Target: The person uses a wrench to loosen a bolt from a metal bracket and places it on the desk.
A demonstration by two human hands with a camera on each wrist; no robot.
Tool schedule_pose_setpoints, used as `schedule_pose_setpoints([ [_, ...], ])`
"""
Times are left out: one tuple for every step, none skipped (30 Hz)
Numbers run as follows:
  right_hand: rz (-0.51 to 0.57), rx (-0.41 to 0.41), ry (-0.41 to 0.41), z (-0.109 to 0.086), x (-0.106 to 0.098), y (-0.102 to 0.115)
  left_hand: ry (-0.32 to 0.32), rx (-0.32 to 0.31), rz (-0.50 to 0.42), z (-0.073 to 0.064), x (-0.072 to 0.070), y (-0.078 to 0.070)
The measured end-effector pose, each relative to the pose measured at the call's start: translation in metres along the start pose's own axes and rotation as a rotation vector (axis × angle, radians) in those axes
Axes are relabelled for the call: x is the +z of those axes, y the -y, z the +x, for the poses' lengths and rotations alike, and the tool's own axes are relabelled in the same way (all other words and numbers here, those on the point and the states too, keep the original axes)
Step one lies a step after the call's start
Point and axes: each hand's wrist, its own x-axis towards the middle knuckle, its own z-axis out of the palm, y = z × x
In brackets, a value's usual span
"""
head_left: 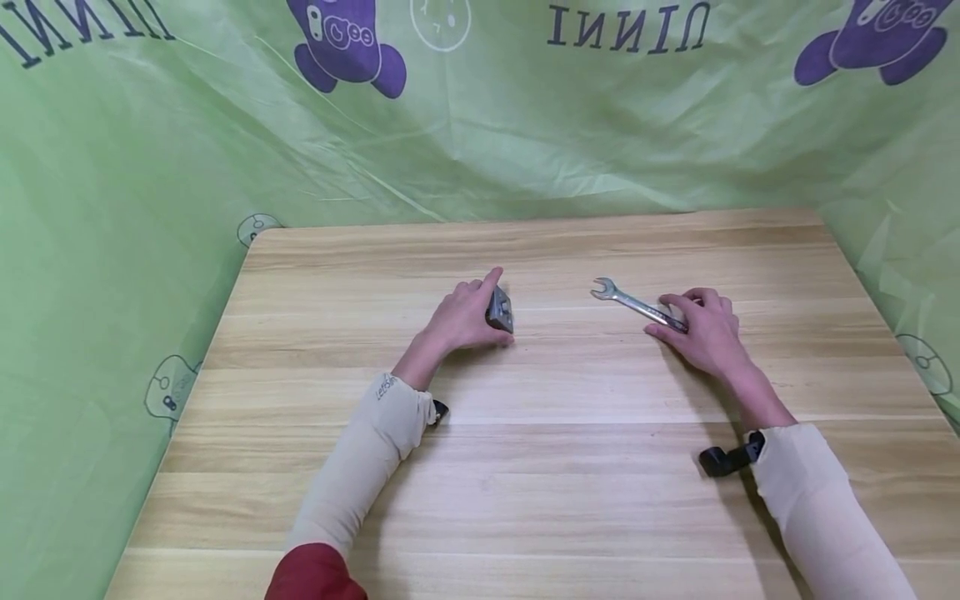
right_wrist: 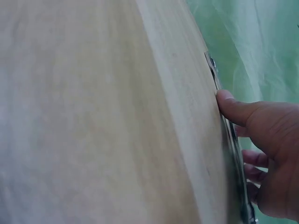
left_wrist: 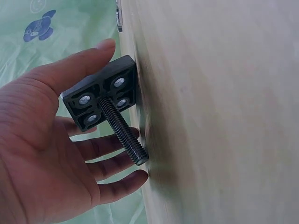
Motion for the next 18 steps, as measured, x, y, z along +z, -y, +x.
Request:
schedule_pose_setpoints([
  [0.014,-0.007,-0.016,0.0003,0.0008,-0.0014,0.002,-0.001,0.003,0.0001,0.0001,-0.0002],
  [0.03,-0.016,-0.035,0.0008,0.0016,-0.0028,0.003,-0.002,0.005,0.0003,0.0003,-0.0003],
  [0.043,-0.025,-0.054,0.001,0.0024,-0.0042,0.004,-0.003,0.008,0.0006,0.0006,-0.0004],
  [0.055,-0.033,-0.073,0.0014,0.0034,-0.0054,0.004,-0.003,0.01,0.0008,0.0009,-0.0002],
  [0.061,-0.041,-0.09,0.0016,0.0041,-0.0064,0.001,-0.003,0.012,0.0011,0.0011,0.0],
  [0.066,-0.047,-0.104,0.002,0.0049,-0.0073,0.0,-0.003,0.015,0.0014,0.0014,0.0003],
  [0.073,-0.05,-0.114,0.0024,0.0055,-0.0079,-0.002,-0.002,0.017,0.0016,0.0016,0.0006],
  [0.076,-0.05,-0.119,0.0026,0.0061,-0.0084,-0.002,-0.003,0.014,0.0021,0.0017,0.0009],
  [0.079,-0.049,-0.124,0.0027,0.0065,-0.0088,-0.002,-0.004,0.013,0.0024,0.0019,0.0014],
  [0.084,-0.042,-0.124,0.0029,0.0068,-0.009,0.0,-0.005,0.008,0.0026,0.0018,0.0017],
  [0.09,-0.036,-0.124,0.0028,0.007,-0.009,0.002,-0.007,0.002,0.0028,0.0018,0.0019],
  [0.097,-0.027,-0.125,0.0029,0.0072,-0.0091,0.004,-0.008,-0.006,0.0028,0.0017,0.0019],
  [0.107,-0.017,-0.128,0.0028,0.0071,-0.0089,0.007,-0.009,-0.016,0.0028,0.0014,0.0018],
  [0.115,-0.009,-0.133,0.0027,0.0071,-0.0091,0.011,-0.011,-0.029,0.0028,0.0012,0.0018],
  [0.121,0.0,-0.139,0.0025,0.0072,-0.009,0.012,-0.012,-0.043,0.0027,0.0011,0.0017],
  [0.126,0.007,-0.145,0.0026,0.0072,-0.0088,0.013,-0.013,-0.057,0.0026,0.0009,0.0016],
  [0.13,0.011,-0.152,0.0028,0.0074,-0.0087,0.014,-0.013,-0.073,0.0025,0.0008,0.0016],
  [0.132,0.015,-0.158,0.0032,0.0075,-0.0085,0.016,-0.014,-0.092,0.0025,0.0008,0.0017],
])
